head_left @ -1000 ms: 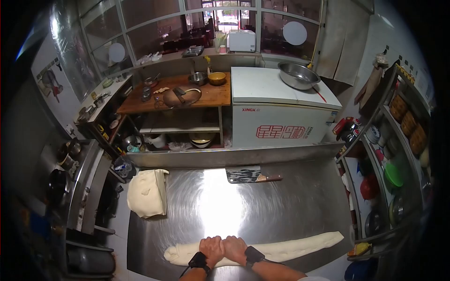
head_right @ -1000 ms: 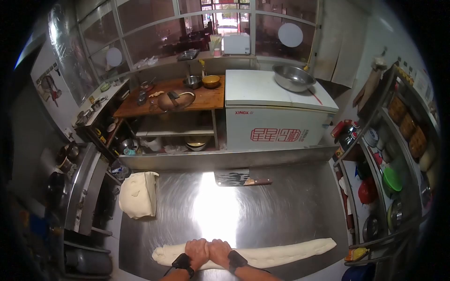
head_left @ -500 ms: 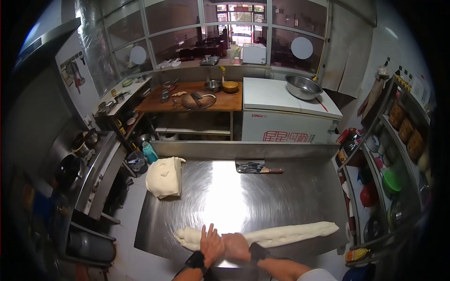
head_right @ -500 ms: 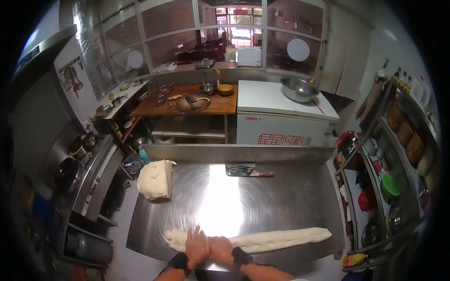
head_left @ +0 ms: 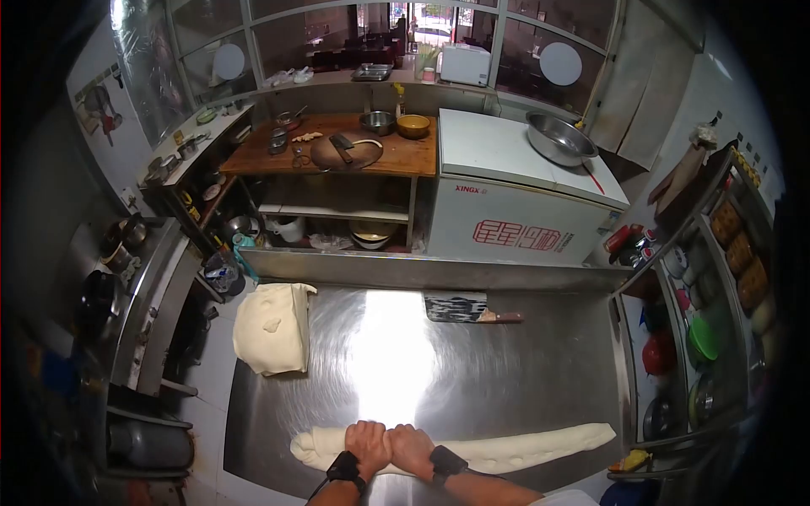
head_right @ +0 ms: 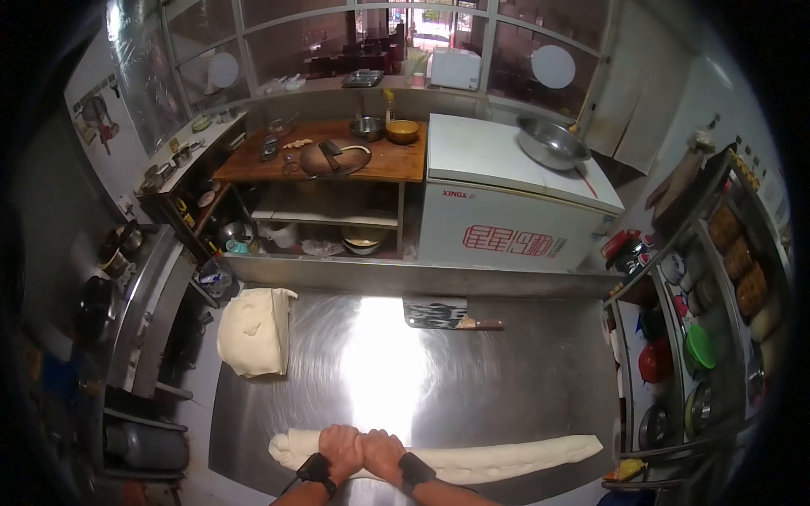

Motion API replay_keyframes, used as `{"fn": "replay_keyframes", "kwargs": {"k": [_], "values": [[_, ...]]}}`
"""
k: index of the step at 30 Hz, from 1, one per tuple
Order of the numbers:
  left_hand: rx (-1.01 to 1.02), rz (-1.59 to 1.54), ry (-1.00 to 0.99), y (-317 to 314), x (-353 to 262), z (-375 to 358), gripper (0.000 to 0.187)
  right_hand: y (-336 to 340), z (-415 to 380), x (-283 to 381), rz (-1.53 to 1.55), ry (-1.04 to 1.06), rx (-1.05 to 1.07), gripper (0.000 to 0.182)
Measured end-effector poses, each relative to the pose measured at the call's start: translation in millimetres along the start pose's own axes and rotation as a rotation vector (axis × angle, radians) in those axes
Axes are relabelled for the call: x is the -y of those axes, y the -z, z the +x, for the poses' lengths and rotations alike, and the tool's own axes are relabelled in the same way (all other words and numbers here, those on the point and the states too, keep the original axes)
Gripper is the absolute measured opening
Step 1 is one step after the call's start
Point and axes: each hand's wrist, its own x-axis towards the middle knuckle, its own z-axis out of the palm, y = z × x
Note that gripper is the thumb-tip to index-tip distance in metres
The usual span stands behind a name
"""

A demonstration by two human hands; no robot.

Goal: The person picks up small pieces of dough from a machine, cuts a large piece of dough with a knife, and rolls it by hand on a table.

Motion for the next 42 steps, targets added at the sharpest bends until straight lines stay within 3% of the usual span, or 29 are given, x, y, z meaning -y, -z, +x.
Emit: {"fn": "replay_keyframes", "kwargs": {"k": [6,9,11,14,15,17,21,23,25,26,28,30,33,36,38,41,42], "values": [[0.199,0.017,0.235,-2.6,2.3,29.5,0.016,-2.3,13.3,-3.0,0.062,-0.151,-0.104,0.027],[0.11,0.161,0.2,7.2,-7.6,25.5,0.023,-8.1,5.3,-1.3,0.054,-0.124,-0.133,0.028],[0.031,0.206,0.157,14.7,-13.0,1.9,0.029,-0.4,-17.8,13.1,0.053,-0.028,-0.143,0.025],[0.229,0.242,-0.004,57.1,-25.9,-42.9,0.034,-12.9,-52.4,43.0,0.044,0.292,-0.57,0.027],[0.232,0.245,0.012,73.2,-28.7,-60.3,0.034,-7.6,-67.4,61.4,-0.016,0.183,-0.226,0.03],[-0.1,0.022,-0.255,89.1,-26.0,-100.4,0.026,-23.1,-86.9,84.9,0.022,0.414,-0.218,0.035],[-0.136,0.092,-0.059,67.9,-24.9,-124.4,0.02,-72.5,-69.6,73.6,-0.053,0.475,-0.334,0.037],[-0.155,0.118,0.064,55.8,-17.5,-121.4,0.016,-55.7,-49.2,74.0,-0.068,0.302,-0.08,0.032],[-0.008,0.119,-0.007,43.3,15.5,-92.7,0.01,-28.1,-29.0,77.2,-0.064,0.154,-0.019,0.026],[0.004,0.087,0.02,51.4,20.1,-66.1,0.011,-27.2,-16.3,72.5,-0.035,0.131,-0.109,0.021],[0.065,0.043,0.055,31.4,43.6,-39.1,0.013,-25.4,12.4,61.5,-0.038,0.057,-0.088,0.021],[0.129,0.0,0.072,25.4,58.6,-11.3,0.015,-23.4,33.2,55.4,0.017,-0.061,-0.106,0.03],[0.016,-0.01,-0.013,26.3,62.3,17.9,0.019,-19.8,46.2,52.4,0.048,-0.19,-0.095,0.033],[0.056,-0.069,0.007,18.5,65.7,28.8,0.025,-28.6,50.9,46.7,0.041,-0.205,-0.194,0.033],[0.199,0.05,0.053,20.1,64.4,28.4,0.031,-29.1,50.8,43.3,0.039,-0.213,-0.202,0.032],[0.094,0.066,0.075,26.3,54.2,9.7,0.038,-25.1,33.5,58.5,0.031,-0.249,-0.167,0.028],[0.18,0.083,0.045,36.7,50.1,-3.0,0.033,-8.8,20.8,78.3,0.026,-0.173,-0.183,0.027]]}}
